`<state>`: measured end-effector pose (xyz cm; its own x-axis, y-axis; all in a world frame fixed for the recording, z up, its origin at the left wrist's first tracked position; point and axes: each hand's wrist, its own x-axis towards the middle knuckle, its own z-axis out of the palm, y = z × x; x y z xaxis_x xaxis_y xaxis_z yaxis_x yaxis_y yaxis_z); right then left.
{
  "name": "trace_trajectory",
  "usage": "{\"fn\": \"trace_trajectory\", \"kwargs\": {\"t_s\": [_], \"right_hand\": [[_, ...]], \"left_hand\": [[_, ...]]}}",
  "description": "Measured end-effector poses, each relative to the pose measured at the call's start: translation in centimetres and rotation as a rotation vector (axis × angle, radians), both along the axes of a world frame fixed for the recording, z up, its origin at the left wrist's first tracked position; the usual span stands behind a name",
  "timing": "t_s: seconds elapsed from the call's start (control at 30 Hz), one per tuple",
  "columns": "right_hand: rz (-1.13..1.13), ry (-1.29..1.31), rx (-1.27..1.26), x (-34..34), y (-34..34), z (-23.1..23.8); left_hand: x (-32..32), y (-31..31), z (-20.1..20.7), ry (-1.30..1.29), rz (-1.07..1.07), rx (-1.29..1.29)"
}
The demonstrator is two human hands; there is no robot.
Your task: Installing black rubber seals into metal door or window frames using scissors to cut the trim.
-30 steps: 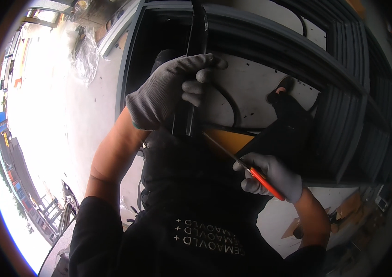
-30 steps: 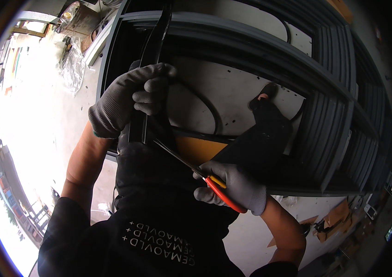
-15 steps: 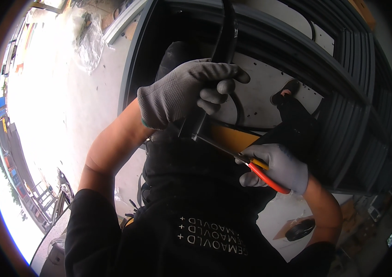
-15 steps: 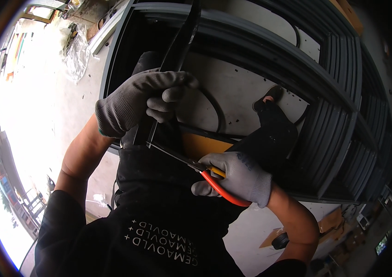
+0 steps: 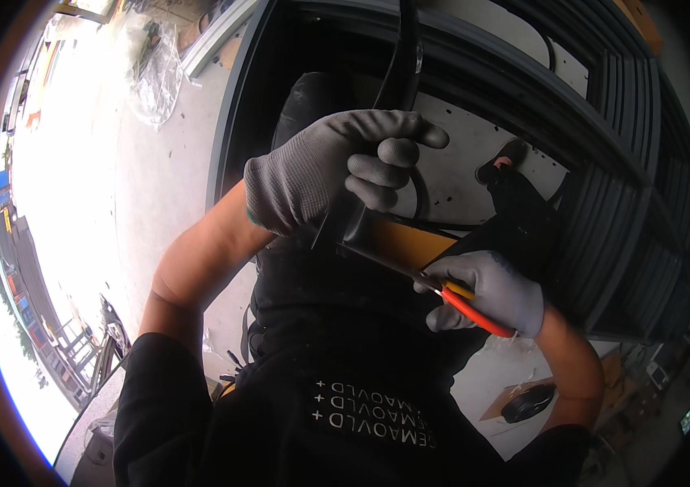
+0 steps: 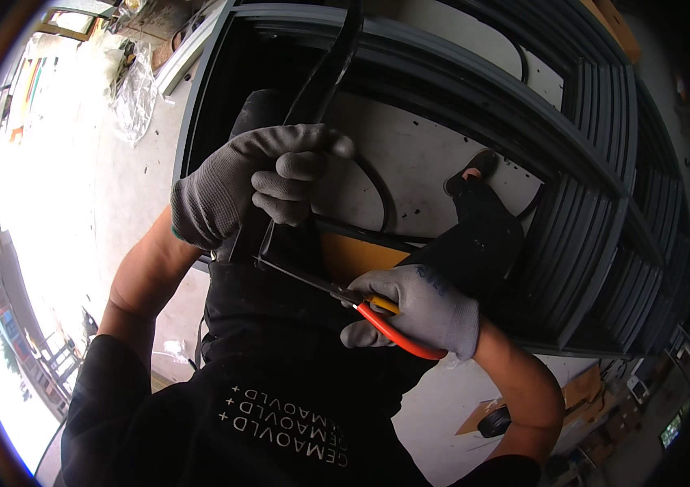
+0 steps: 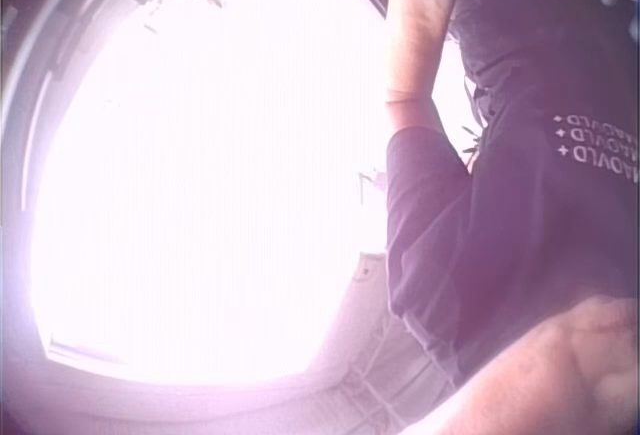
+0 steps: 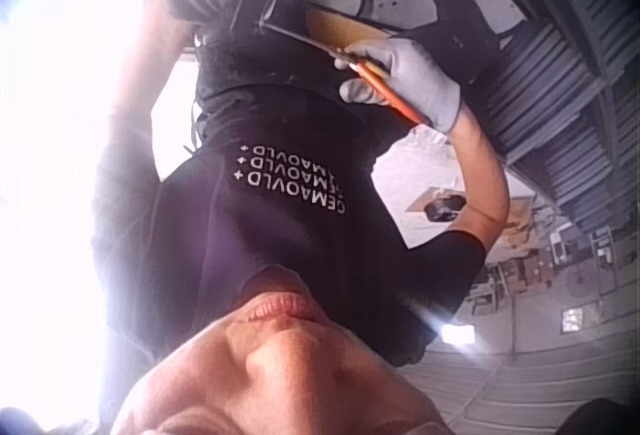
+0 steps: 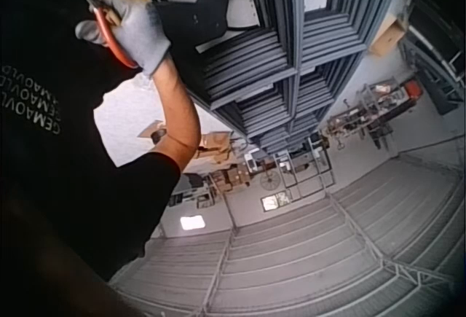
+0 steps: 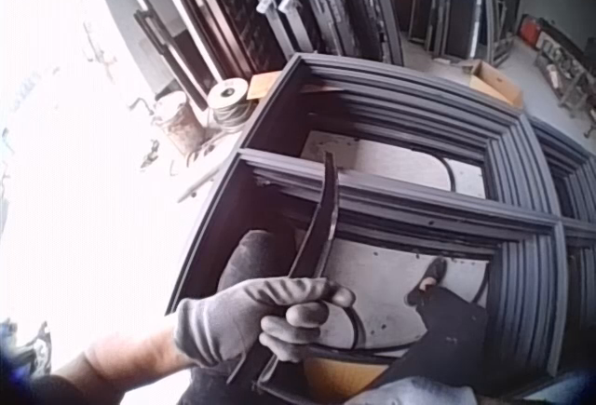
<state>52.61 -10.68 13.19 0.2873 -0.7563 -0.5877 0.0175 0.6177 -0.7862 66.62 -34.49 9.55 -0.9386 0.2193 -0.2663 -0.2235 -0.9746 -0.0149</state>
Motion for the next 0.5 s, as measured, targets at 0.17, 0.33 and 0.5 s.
{"fn": "trace_trajectory", "kwargs": {"t_s": [0.17,0.33,0.5], "right_hand": [[0.046,0.015,0.003,0.1,0.0,0.2],[0.033,0.123,-0.207,0.5,0.2,-0.3],[0.131,0.067,-0.011,0.3,1.1,-0.8]], "left_hand": [[-0.2,0.5,-0.9,0.076,-0.027,0.187],[-0.7,1.4,-1.6,0.181,-0.101,0.374],[-0.5,1.6,-1.7,0.154,-0.091,0.344]]}}
